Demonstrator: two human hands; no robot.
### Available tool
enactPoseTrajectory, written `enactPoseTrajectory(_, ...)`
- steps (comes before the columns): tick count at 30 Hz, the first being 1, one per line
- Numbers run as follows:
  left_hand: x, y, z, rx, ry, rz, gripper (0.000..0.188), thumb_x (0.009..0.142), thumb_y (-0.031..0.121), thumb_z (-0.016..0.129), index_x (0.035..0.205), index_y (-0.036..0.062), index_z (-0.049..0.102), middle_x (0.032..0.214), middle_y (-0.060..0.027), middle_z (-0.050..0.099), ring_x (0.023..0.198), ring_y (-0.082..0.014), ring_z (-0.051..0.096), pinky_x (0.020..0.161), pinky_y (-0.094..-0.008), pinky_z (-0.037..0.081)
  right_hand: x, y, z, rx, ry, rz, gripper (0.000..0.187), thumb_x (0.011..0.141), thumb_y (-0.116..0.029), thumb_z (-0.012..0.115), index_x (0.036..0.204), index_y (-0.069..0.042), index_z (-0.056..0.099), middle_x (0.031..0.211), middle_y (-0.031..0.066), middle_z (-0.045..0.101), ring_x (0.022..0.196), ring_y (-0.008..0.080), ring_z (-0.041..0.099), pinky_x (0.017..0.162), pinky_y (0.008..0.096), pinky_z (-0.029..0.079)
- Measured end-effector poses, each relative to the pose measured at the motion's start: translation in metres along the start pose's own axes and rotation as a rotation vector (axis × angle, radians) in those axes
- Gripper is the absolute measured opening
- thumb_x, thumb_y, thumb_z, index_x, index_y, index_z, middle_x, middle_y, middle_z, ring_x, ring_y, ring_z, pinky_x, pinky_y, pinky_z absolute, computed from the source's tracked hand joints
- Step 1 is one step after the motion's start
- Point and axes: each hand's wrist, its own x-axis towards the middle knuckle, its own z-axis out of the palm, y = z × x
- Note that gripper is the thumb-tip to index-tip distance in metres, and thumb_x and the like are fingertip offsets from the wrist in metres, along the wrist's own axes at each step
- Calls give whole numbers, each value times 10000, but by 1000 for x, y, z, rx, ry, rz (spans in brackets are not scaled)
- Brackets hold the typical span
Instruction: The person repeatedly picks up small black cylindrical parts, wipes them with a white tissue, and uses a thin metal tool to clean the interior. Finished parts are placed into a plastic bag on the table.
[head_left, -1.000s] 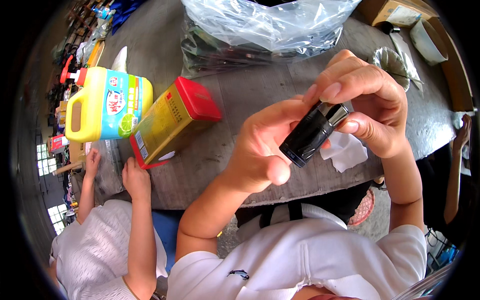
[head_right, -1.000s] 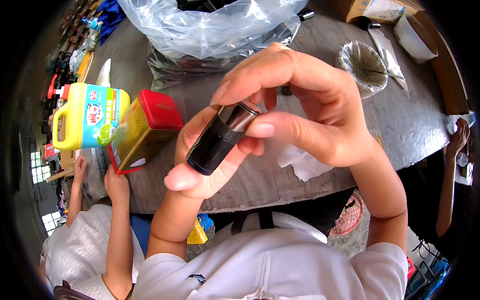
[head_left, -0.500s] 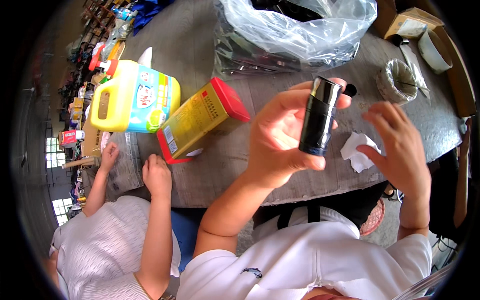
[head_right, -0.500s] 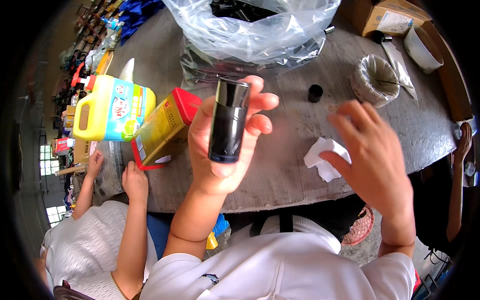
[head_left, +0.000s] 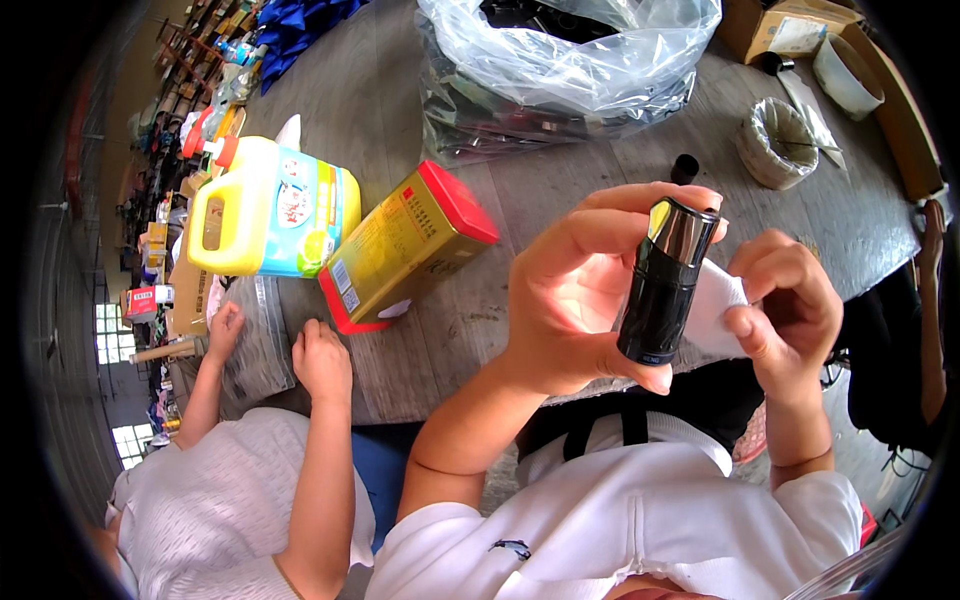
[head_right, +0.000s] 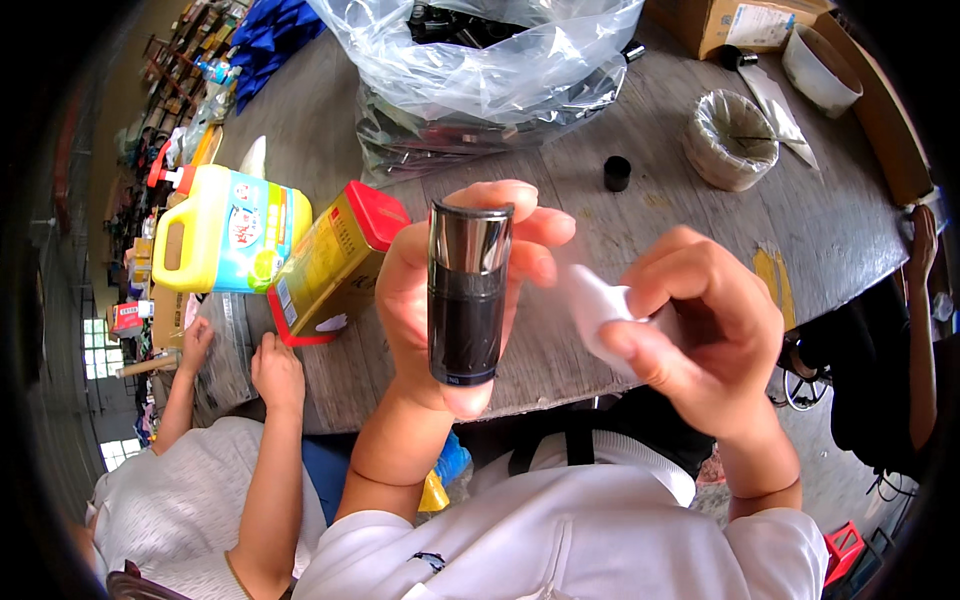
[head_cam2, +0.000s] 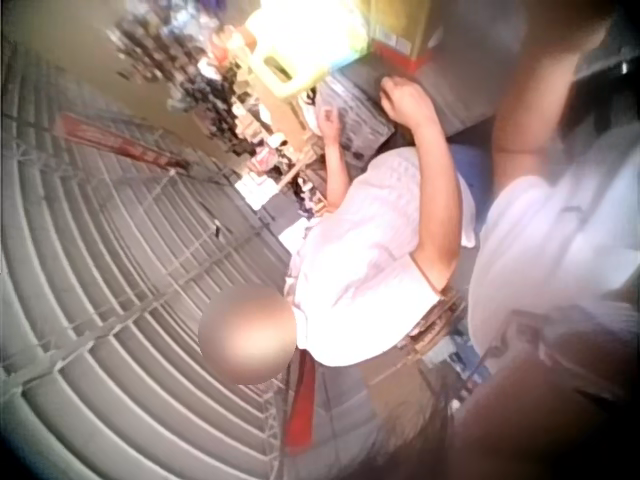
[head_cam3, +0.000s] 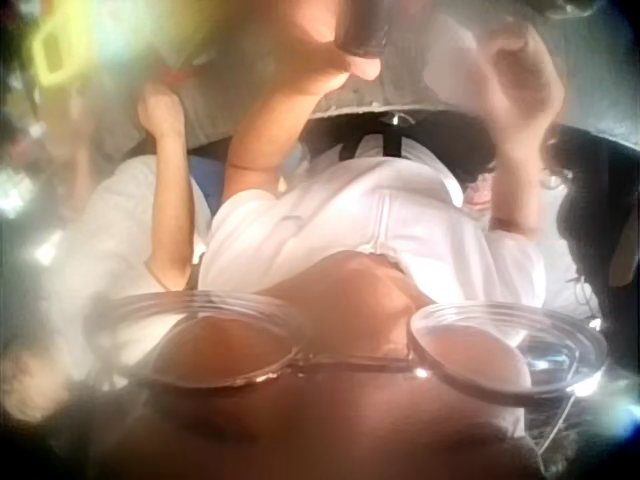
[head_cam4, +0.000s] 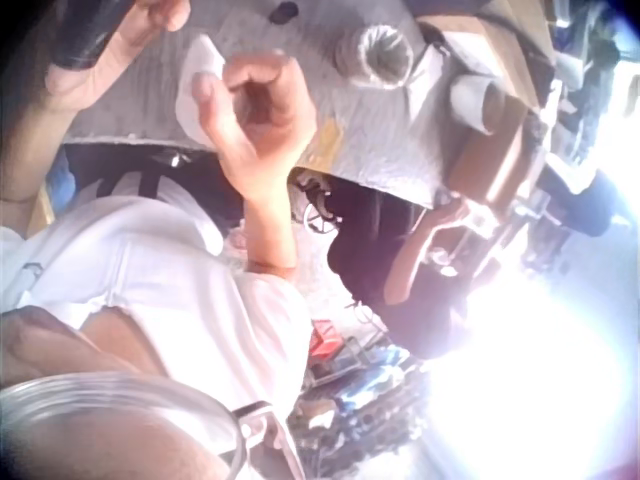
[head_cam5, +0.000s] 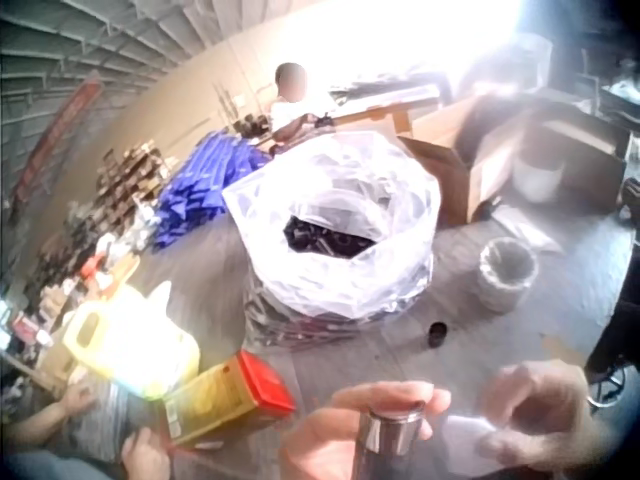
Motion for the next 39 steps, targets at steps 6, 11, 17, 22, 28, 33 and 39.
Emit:
enactPoseTrajectory(6,-4,-1,4,-38,-18,-13,752,628,221,908,1241,-7,538,1359,-264,470,1209,-290,533,988,-408,461,-2,-35,26,-311,-72,-308,247,775,-64,765,1002,-99,674,917,77,541,731,228,590,616,330,502)
enactPoseTrajectory(11,-9,-1,2,-10,31,-44,784,612,208,914,1262,-10,534,1348,-260,484,1243,-315,508,998,-411,449,8,-28,37,-301,-15,-364,365,720,73,741,1046,-85,695,907,77,557,729,223,605,632,324,530)
enactPoseTrajectory(17,-10,1,10,-25,122,-100,751,624,181,907,1251,-16,544,1347,-266,487,1275,-354,482,1034,-445,420,7,-21,36,-349,0,-431,358,718,33,753,1058,-63,696,926,87,561,745,238,612,631,323,535)
enactPoseTrajectory(22,-6,-7,-2,83,1,-13,721,639,190,900,1235,-25,556,1325,-252,520,1301,-378,457,1067,-490,383,6,-23,30,-378,-41,-466,379,677,-16,781,1040,-96,708,964,78,557,778,253,624,649,324,550)
enactPoseTrajectory(28,-4,3,8,106,117,-148,711,623,170,902,1224,-3,563,1317,-235,540,1315,-380,441,1086,-499,353,8,-19,32,-355,-34,-459,374,643,-23,804,1004,-87,730,935,70,558,774,248,624,642,323,551)
enactPoseTrajectory(33,1,-2,0,198,-21,-34,726,615,198,905,1226,1,567,1318,-236,544,1330,-382,423,1088,-498,344,16,-19,26,-360,-17,-473,343,665,-38,793,998,-97,735,926,63,559,769,244,624,639,322,546)
enactPoseTrajectory(39,-7,-6,14,-13,182,-104,772,602,243,911,1255,24,564,1320,-223,548,1345,-373,405,1095,-496,334,9,-12,30,-184,-18,-410,247,743,36,707,979,-38,725,918,86,576,727,238,607,612,322,516)
